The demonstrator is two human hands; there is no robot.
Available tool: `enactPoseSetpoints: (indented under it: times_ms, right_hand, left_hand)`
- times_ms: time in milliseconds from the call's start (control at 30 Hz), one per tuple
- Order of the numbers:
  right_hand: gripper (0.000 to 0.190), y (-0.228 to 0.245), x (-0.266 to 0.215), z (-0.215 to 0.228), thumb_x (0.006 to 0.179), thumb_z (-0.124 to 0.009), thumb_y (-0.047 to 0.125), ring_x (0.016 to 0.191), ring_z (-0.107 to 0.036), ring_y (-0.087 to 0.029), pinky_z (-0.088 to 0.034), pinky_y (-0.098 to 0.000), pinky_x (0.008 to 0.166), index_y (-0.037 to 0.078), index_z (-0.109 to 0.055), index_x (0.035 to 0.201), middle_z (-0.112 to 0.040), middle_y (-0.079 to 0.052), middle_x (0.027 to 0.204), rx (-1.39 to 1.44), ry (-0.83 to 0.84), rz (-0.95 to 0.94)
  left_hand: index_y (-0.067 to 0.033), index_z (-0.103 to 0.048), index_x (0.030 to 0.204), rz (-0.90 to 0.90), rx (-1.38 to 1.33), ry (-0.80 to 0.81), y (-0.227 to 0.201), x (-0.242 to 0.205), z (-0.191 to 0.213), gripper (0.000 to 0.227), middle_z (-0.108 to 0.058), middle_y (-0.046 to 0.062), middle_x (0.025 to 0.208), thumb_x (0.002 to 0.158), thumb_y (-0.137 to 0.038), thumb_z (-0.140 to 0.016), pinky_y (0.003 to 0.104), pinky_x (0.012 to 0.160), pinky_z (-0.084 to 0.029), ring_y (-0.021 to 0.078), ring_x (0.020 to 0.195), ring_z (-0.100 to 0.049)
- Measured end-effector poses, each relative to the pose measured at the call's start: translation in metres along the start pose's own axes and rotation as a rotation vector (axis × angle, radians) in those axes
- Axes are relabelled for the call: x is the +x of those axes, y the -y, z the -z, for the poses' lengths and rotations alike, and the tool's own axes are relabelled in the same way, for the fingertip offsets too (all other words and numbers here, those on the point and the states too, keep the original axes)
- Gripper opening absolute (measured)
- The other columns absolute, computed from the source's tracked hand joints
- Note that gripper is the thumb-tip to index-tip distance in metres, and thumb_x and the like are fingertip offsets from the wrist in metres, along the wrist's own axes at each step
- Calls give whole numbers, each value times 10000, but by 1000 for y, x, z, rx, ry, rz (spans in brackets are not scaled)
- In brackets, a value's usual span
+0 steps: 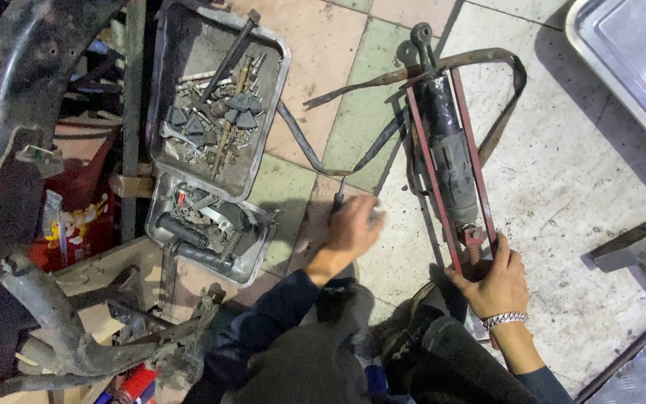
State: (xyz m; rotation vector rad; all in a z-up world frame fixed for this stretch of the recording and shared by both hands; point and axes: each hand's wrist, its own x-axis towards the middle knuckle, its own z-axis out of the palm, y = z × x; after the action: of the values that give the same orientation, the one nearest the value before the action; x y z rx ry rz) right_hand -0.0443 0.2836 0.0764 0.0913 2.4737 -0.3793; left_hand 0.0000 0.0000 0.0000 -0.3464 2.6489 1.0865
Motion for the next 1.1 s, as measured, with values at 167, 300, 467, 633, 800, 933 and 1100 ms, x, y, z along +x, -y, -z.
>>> enactPoseSetpoints:
  times_ms: [167,300,467,633,800,933,1100]
  right_hand:
    - [1165,-35,17,-34,485,-966,339,1144,-647,-489,-521,-599,982,84,-479,1512,-649,-270,1208,85,-43,-4]
    - [1173,-38,39,-8,449,-927,408,1090,-688,-322,-518,-438,930,145,-527,1520,-730,-201,1188,143,85,-1]
    - [1047,7,74,36,570,-840,25,987,-654,-271,-544,-422,851,61,-423,1530,-705,-231,1175,592,392,-1]
    - [852,22,135,-32,705,-720,130,1034,-640,-431,-546,-528,858,0,-462,1506,-575,-356,1184,927,340,106]
    - [848,64,116,-86,690,-854,358,942,-666,-333,-561,-474,809,27,-536,1403,-667,-250,1006,1019,350,130]
    - [842,52,94,-101,699,-879,270,913,-682,-240,-582,-363,749,47,-480,1407,-709,-156,1063,1091,448,108]
    - [573,47,63,-70,828,-750,555,972,-735,-375,-577,-488,862,85,-749,1156,-759,-162,1005,42,-4,246]
  left_hand:
    - [-70,-669,1154,65,-256,392,-44,-13,-31,376,-745,164,1011,891,-337,-698,438,774,-611,337,958,-747]
    - [-117,-458,1444,222,-486,725,-65,-12,-45,765,-639,92,1380,825,-539,-613,433,1020,-523,269,1235,-647]
    - [-123,-264,1556,244,-895,565,-85,-1,-35,1017,-466,185,1526,736,-619,-604,574,1142,-431,347,1346,-539]
    - [55,-383,1497,59,-1033,130,-62,43,-41,747,-520,380,1348,962,-364,-694,622,1071,-469,501,1273,-553]
    - [-1,-523,1405,50,-959,-29,4,42,-46,557,-672,248,1112,939,-203,-751,514,1002,-535,321,1100,-661]
    - [-58,-538,1396,143,-961,57,18,21,-44,515,-696,113,1076,933,-144,-745,369,941,-567,137,1008,-652]
    - [-45,-491,1425,238,-992,-8,35,9,-46,583,-689,184,1183,916,-91,-771,398,889,-604,235,1071,-692]
